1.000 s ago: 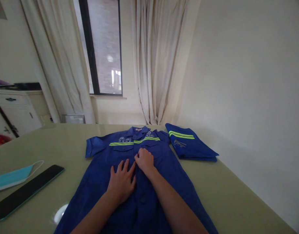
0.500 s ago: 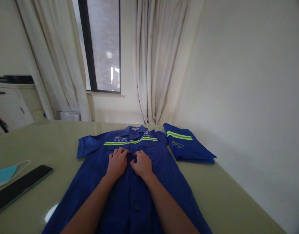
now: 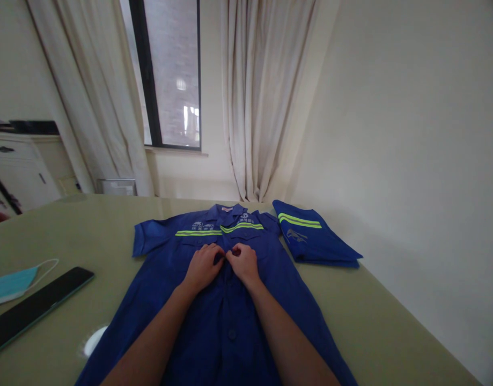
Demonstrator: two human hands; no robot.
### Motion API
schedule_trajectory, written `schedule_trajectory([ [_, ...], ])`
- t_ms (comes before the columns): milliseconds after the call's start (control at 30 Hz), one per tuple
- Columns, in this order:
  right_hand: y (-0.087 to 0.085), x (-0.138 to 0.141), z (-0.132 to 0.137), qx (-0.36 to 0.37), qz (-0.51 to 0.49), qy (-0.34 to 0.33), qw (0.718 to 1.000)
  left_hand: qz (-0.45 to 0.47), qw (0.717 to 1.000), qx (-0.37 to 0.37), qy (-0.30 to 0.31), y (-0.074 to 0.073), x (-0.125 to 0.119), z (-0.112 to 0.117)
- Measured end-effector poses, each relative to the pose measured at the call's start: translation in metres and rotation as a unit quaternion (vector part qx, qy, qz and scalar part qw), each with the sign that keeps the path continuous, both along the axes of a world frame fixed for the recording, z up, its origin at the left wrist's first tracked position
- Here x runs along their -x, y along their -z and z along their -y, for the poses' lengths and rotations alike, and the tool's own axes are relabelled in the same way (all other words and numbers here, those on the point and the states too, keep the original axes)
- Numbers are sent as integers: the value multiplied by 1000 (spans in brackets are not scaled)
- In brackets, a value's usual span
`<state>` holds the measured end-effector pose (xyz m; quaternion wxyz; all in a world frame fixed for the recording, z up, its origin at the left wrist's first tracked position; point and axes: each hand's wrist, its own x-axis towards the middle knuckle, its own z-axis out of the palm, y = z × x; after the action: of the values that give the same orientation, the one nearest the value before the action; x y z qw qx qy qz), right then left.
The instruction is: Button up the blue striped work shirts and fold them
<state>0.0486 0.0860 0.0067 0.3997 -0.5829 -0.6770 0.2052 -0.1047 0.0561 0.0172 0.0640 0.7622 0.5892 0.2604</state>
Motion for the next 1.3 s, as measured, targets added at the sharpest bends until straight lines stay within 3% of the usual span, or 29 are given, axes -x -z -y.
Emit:
schedule_trajectory([
  [433,-3,-3,7,-68,-21,-96,993,-41,996,-69,-30,-1,-6,7],
  [633,2,-5,-1,54,-167,-132,976,44,997,-57,0,4,-2,4],
  [700,4,-5,-3,62,-182,-141,971,80,996,-49,-5,6,-2,2],
  [933,6,-8,-6,4,-121,-156,980,150,988,-32,-34,8,1,-3],
  [1100,5,-5,-5,-62,-71,-133,987,239,971,-7,-3,6,2,-2],
  [1300,0,-3,2,-83,-33,-128,988,234,972,-10,-1,9,2,-5],
])
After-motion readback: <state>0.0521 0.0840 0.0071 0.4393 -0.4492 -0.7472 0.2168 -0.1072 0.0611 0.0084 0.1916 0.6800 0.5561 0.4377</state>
